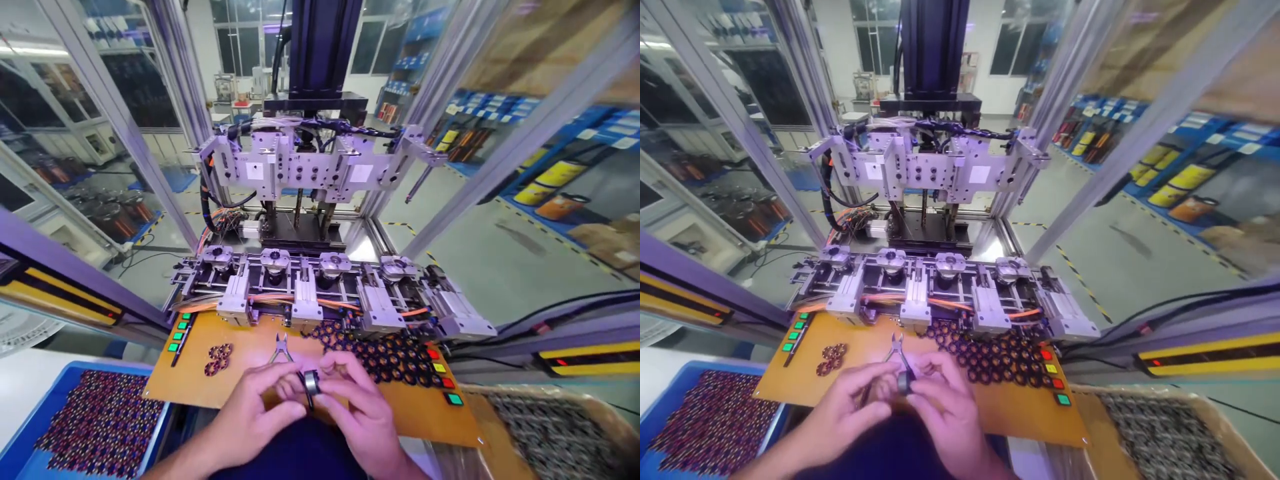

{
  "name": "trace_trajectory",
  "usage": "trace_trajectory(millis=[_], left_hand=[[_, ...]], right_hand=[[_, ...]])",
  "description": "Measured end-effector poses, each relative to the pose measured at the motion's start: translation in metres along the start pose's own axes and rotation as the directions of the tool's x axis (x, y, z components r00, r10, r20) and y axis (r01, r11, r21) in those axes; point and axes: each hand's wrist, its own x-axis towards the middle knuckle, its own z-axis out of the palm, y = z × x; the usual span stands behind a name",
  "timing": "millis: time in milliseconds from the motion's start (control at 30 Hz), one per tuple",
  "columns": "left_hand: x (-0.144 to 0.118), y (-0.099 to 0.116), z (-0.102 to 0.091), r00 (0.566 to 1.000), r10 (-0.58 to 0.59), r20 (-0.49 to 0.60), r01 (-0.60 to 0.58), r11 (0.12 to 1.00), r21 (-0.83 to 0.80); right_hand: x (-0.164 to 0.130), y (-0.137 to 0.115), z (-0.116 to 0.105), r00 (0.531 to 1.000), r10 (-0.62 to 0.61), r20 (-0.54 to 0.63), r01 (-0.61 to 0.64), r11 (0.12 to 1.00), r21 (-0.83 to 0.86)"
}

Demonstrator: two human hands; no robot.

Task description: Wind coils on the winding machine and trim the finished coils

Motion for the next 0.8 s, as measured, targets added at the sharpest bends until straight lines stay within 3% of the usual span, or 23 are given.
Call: trace_trajectory(millis=[133,233,533,800], left_hand=[[0.001,0.011,-0.001,0.993,0.005,-0.122,-0.018,0.994,-0.108],[0.001,0.009,-0.006,0.970,0.151,-0.191,-0.158,0.987,-0.023],[0.014,0.005,-0.011,0.898,0.368,-0.240,-0.342,0.929,0.142],[0.022,0.003,-0.013,0.861,0.437,-0.259,-0.385,0.894,0.229]], right_hand=[[0.022,-0.029,0.007,0.999,-0.004,-0.043,0.018,0.947,0.322],[0.033,-0.033,0.012,0.999,0.038,0.006,-0.037,0.917,0.398],[0.046,-0.027,0.015,0.991,0.130,0.029,-0.128,0.868,0.479],[0.053,-0.026,0.014,0.982,0.168,0.081,-0.186,0.845,0.501]])
